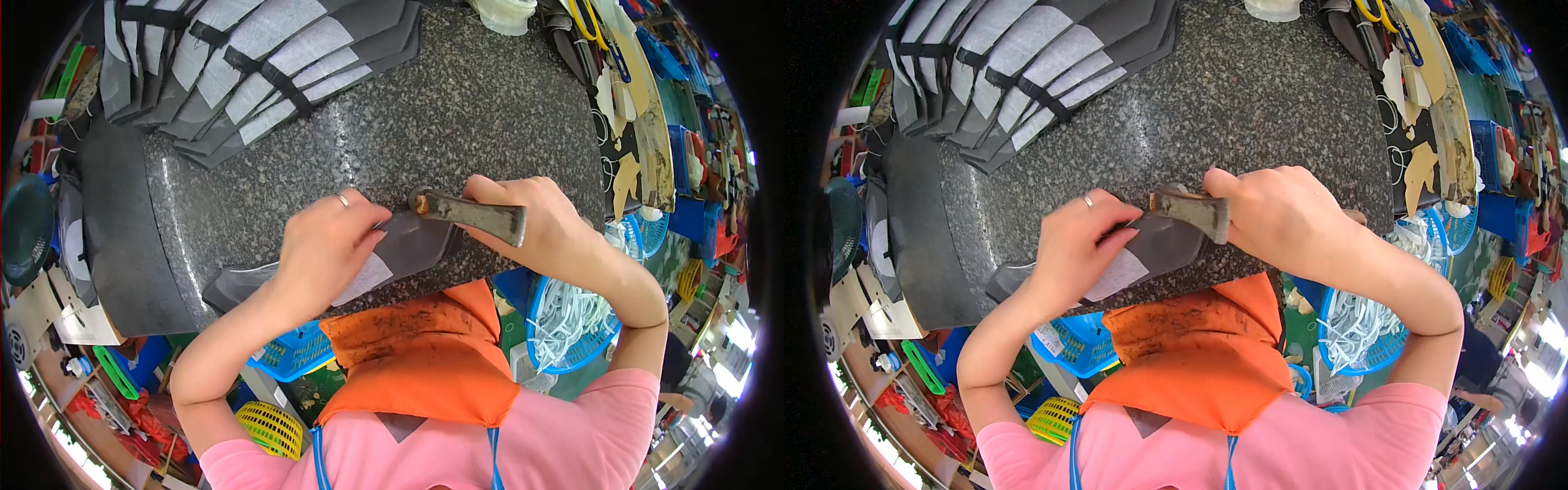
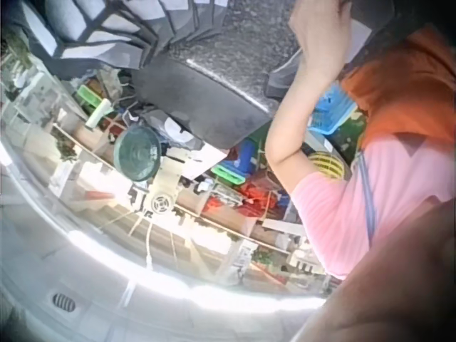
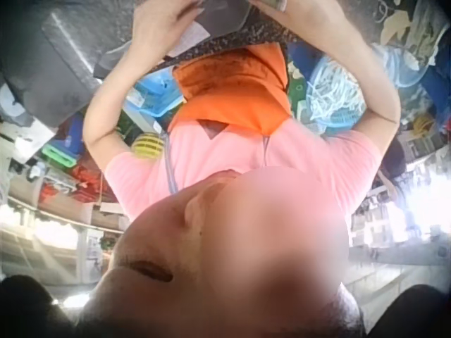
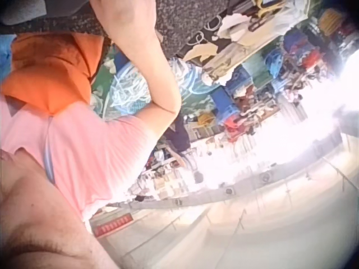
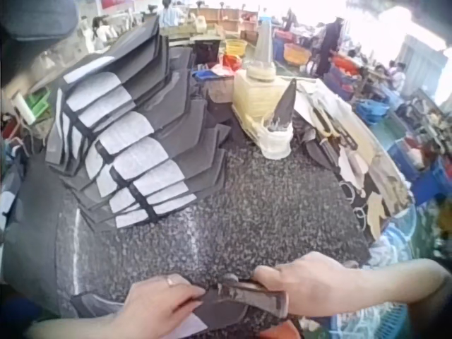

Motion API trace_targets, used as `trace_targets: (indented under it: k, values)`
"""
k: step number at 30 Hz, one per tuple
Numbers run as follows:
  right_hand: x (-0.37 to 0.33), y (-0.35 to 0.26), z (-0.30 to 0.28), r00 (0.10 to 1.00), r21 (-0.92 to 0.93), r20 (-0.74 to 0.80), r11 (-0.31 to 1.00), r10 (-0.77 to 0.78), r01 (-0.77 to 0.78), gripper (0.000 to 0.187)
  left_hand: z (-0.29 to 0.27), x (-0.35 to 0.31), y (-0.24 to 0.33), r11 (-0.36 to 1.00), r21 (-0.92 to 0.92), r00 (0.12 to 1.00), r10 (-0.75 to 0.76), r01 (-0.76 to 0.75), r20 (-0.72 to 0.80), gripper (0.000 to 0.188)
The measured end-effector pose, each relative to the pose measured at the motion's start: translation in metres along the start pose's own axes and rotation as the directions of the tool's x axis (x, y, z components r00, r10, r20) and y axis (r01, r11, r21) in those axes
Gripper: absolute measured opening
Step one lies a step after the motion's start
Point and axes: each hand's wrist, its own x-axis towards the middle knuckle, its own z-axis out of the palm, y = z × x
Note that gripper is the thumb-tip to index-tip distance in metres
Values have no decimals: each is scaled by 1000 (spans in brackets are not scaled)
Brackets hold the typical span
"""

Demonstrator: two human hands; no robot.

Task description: Hammering and shaping shoe components at a factory workstation.

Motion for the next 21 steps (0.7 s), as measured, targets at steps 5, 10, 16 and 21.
trace_targets:
  k: [5,10,16,21]
  values:
    - [5,-12,11,991,28,-124,998,-54,58,17,9,-12,24,884,449,987,159,-130,-27,13]
    - [5,-9,22,990,-38,-103,995,-95,92,20,-5,-22,6,958,-195,978,-208,208,24,16]
    - [8,-28,14,990,-105,11,984,-141,142,19,-5,-22,16,938,322,990,-140,129,11,15]
    - [-8,-7,-5,988,19,-135,997,78,-76,17,9,21,11,945,230,973,-226,232,-51,30]
